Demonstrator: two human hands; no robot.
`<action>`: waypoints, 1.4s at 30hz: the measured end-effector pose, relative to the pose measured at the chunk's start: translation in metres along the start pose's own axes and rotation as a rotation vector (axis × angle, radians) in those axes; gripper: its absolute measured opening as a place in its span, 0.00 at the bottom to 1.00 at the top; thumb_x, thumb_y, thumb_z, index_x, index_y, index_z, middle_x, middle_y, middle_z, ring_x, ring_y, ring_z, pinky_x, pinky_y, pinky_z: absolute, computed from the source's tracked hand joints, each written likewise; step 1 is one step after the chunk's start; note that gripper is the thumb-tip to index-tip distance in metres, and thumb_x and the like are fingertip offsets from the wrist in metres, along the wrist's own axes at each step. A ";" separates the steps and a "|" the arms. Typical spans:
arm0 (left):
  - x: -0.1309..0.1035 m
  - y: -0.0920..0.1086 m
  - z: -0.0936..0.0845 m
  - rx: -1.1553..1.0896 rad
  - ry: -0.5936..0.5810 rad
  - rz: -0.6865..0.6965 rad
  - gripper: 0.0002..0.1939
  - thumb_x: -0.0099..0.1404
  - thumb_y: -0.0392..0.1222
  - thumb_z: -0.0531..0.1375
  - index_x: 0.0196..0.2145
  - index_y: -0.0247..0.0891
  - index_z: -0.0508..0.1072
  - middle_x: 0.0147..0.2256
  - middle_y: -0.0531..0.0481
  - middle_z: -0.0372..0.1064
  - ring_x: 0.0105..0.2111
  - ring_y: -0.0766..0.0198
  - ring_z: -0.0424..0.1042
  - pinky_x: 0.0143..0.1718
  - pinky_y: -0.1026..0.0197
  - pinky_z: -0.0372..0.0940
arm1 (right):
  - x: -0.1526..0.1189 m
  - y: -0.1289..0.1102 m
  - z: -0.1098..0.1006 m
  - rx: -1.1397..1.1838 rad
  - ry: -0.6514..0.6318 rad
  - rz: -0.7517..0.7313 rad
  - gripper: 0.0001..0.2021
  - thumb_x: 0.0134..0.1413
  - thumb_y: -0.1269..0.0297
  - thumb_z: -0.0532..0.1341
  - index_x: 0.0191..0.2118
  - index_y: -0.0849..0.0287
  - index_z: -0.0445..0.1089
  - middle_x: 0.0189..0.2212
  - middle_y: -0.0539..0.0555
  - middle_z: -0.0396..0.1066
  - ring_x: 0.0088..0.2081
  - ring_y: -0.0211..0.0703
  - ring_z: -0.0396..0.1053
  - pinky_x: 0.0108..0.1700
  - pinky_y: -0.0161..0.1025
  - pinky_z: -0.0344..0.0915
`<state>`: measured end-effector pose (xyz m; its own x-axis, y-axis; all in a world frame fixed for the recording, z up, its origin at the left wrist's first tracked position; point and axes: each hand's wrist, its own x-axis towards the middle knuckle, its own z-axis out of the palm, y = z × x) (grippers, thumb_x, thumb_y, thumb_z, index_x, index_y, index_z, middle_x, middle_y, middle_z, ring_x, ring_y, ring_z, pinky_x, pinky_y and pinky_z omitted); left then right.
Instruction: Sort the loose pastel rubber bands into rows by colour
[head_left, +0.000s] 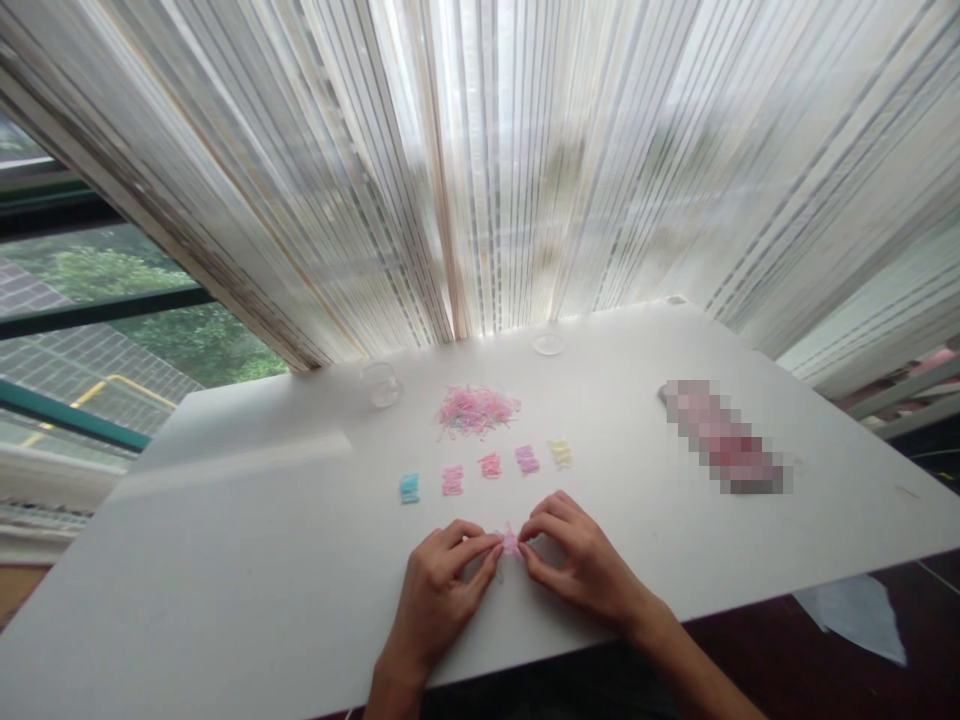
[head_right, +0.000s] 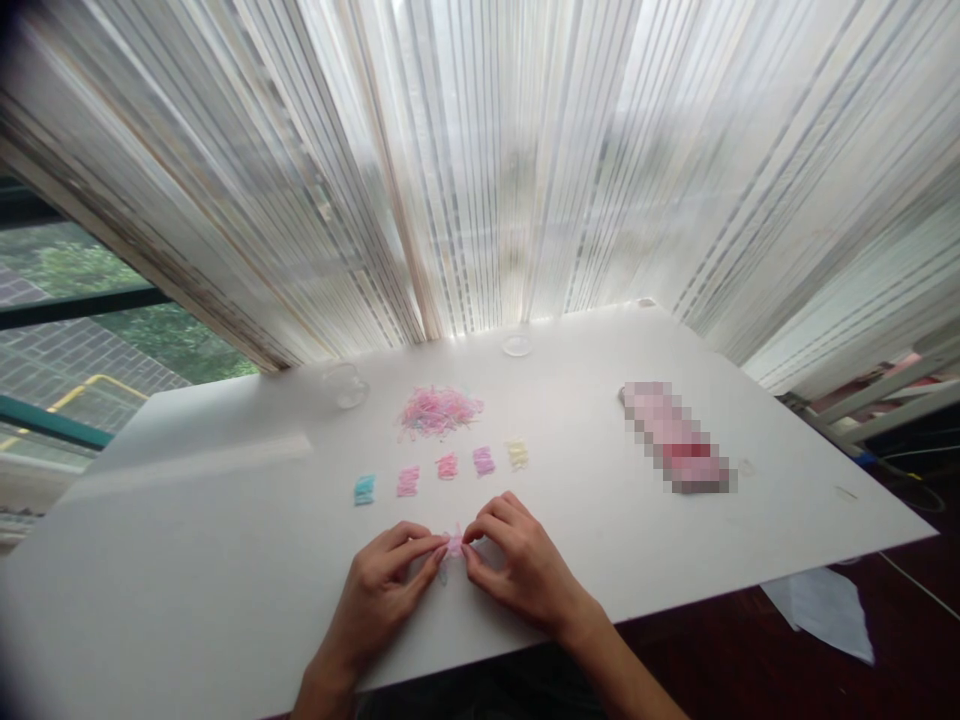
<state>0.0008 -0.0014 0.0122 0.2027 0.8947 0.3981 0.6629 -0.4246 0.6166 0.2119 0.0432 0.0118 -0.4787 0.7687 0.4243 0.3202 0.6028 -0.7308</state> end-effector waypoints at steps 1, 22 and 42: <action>0.000 0.000 0.000 -0.006 0.002 -0.005 0.09 0.70 0.39 0.61 0.44 0.43 0.81 0.35 0.48 0.77 0.33 0.63 0.75 0.36 0.61 0.73 | 0.000 0.000 0.000 0.000 0.001 0.001 0.07 0.57 0.76 0.63 0.37 0.55 0.72 0.33 0.53 0.71 0.38 0.46 0.67 0.40 0.43 0.69; 0.000 -0.001 0.000 -0.032 0.015 -0.023 0.08 0.69 0.39 0.62 0.42 0.43 0.82 0.35 0.49 0.80 0.34 0.62 0.78 0.37 0.60 0.73 | 0.000 0.001 0.000 0.023 0.001 0.017 0.06 0.58 0.75 0.63 0.37 0.55 0.72 0.33 0.53 0.70 0.38 0.46 0.68 0.40 0.42 0.69; 0.000 0.000 -0.015 -0.101 0.154 -0.083 0.05 0.69 0.39 0.63 0.38 0.40 0.80 0.33 0.51 0.79 0.25 0.69 0.72 0.26 0.68 0.69 | -0.001 -0.002 -0.003 0.055 0.014 0.004 0.06 0.60 0.71 0.63 0.42 0.54 0.73 0.36 0.54 0.71 0.39 0.46 0.70 0.41 0.42 0.71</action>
<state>-0.0096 -0.0040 0.0222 0.0328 0.8985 0.4378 0.5954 -0.3693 0.7135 0.2136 0.0421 0.0143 -0.4657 0.7744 0.4283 0.2763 0.5870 -0.7609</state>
